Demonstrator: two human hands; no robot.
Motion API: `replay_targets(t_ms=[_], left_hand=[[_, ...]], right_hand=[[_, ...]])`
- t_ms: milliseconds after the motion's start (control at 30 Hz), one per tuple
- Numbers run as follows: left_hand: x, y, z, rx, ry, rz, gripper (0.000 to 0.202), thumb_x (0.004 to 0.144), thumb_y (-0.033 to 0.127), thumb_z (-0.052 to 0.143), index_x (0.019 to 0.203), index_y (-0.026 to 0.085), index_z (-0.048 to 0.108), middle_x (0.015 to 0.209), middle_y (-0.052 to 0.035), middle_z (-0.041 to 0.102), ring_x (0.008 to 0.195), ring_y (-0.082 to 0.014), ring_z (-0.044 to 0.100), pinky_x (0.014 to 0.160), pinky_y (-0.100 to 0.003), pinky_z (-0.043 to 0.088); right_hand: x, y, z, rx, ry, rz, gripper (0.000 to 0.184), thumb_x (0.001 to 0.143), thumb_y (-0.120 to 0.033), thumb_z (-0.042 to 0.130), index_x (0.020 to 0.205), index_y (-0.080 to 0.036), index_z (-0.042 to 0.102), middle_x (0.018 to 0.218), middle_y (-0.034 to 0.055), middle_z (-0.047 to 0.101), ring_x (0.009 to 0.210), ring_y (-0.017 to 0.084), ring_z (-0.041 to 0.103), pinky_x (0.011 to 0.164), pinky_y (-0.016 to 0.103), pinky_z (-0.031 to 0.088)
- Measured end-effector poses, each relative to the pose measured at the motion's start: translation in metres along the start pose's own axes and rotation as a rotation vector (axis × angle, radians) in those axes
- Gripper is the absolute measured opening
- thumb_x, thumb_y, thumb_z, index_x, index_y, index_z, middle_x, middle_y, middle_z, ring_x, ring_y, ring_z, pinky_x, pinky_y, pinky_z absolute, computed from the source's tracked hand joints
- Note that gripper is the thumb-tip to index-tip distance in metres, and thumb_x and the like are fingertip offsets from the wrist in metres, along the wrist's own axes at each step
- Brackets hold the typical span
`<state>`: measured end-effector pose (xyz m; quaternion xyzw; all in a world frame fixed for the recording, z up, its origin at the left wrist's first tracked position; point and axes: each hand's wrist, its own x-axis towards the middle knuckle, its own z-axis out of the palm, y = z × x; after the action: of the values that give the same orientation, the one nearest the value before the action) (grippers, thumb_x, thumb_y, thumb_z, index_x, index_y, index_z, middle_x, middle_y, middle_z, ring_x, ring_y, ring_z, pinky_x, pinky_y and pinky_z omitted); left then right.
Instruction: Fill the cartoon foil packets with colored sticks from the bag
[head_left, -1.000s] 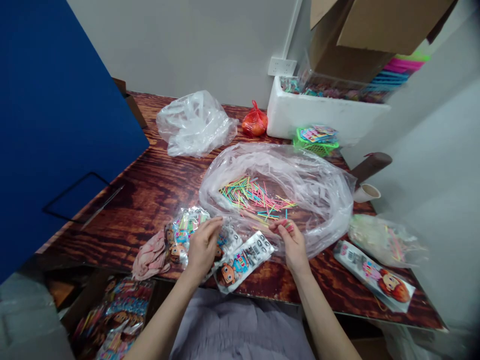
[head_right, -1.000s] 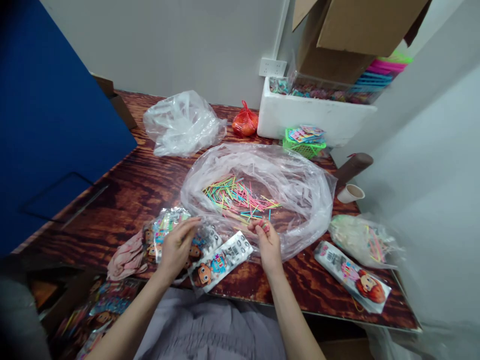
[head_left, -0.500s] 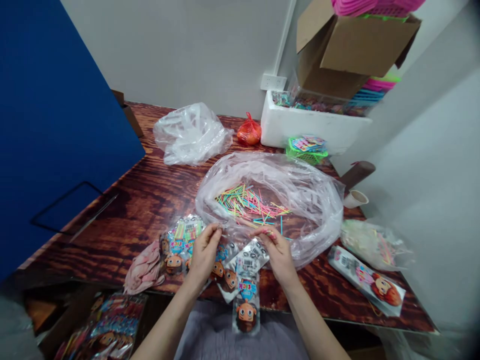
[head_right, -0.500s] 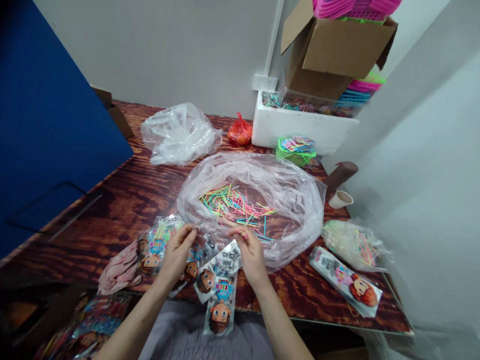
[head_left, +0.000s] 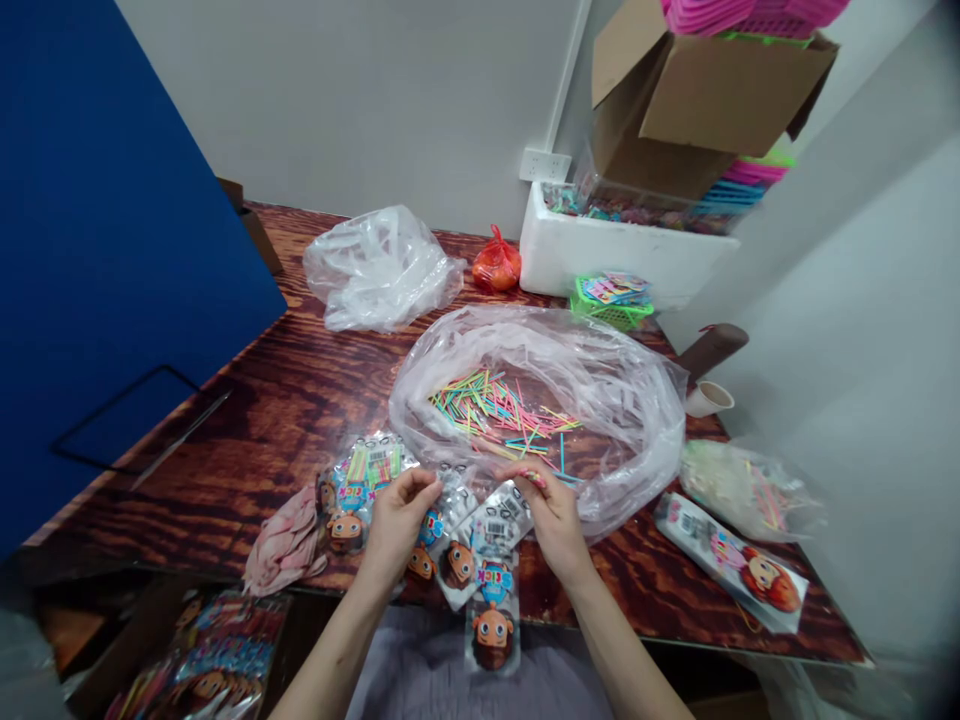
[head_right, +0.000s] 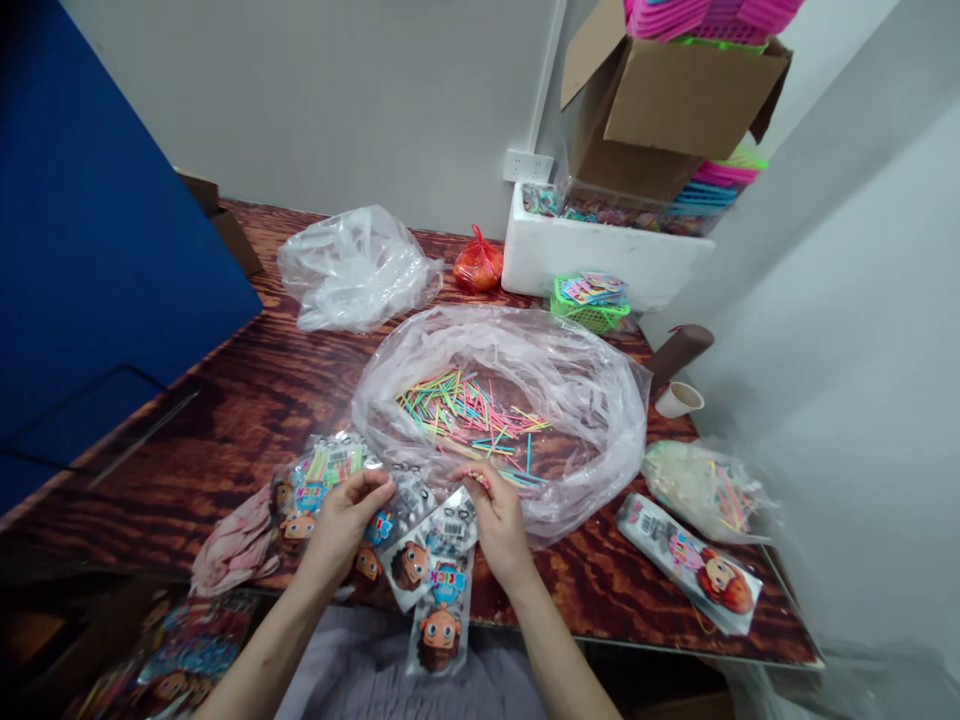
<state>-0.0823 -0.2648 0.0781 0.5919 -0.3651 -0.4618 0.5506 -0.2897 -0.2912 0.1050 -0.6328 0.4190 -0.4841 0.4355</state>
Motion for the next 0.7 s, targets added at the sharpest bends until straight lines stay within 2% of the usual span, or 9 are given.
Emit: replay_targets(t_ms=[133, 367, 700], left_hand=[[-0.0031, 0.0009, -0.0004, 0.050, -0.002, 0.024, 0.025, 0.070, 0.040, 0.071, 0.076, 0.016, 0.069, 0.071, 0.0005, 0.064, 0.068, -0.0140, 0.054, 0.065, -0.023, 0.041], [-0.0073, 0.0007, 0.0030, 0.073, -0.011, 0.008, 0.034, 0.071, 0.045, 0.069, 0.087, 0.016, 0.075, 0.090, -0.0055, 0.074, 0.087, -0.0228, 0.063, 0.080, -0.030, 0.047], [-0.0090, -0.0014, 0.0051, 0.108, -0.050, 0.000, 0.034, 0.073, 0.047, 0.068, 0.087, 0.017, 0.075, 0.087, -0.0045, 0.074, 0.084, -0.0217, 0.062, 0.077, -0.028, 0.046]], right_hand=[[-0.0009, 0.0021, 0.0014, 0.005, 0.001, -0.006, 0.019, 0.095, -0.031, 0.052, 0.095, -0.023, 0.069, 0.098, 0.0027, 0.070, 0.091, 0.019, 0.063, 0.085, 0.030, 0.043], [-0.0026, 0.0025, 0.0014, 0.005, 0.003, 0.004, 0.018, 0.095, -0.030, 0.052, 0.092, -0.022, 0.068, 0.093, 0.0022, 0.069, 0.090, 0.019, 0.062, 0.084, 0.029, 0.043], [-0.0040, 0.0035, 0.0005, 0.012, 0.007, 0.022, 0.017, 0.095, -0.029, 0.051, 0.088, -0.022, 0.066, 0.088, 0.0004, 0.066, 0.089, 0.017, 0.062, 0.084, 0.027, 0.042]])
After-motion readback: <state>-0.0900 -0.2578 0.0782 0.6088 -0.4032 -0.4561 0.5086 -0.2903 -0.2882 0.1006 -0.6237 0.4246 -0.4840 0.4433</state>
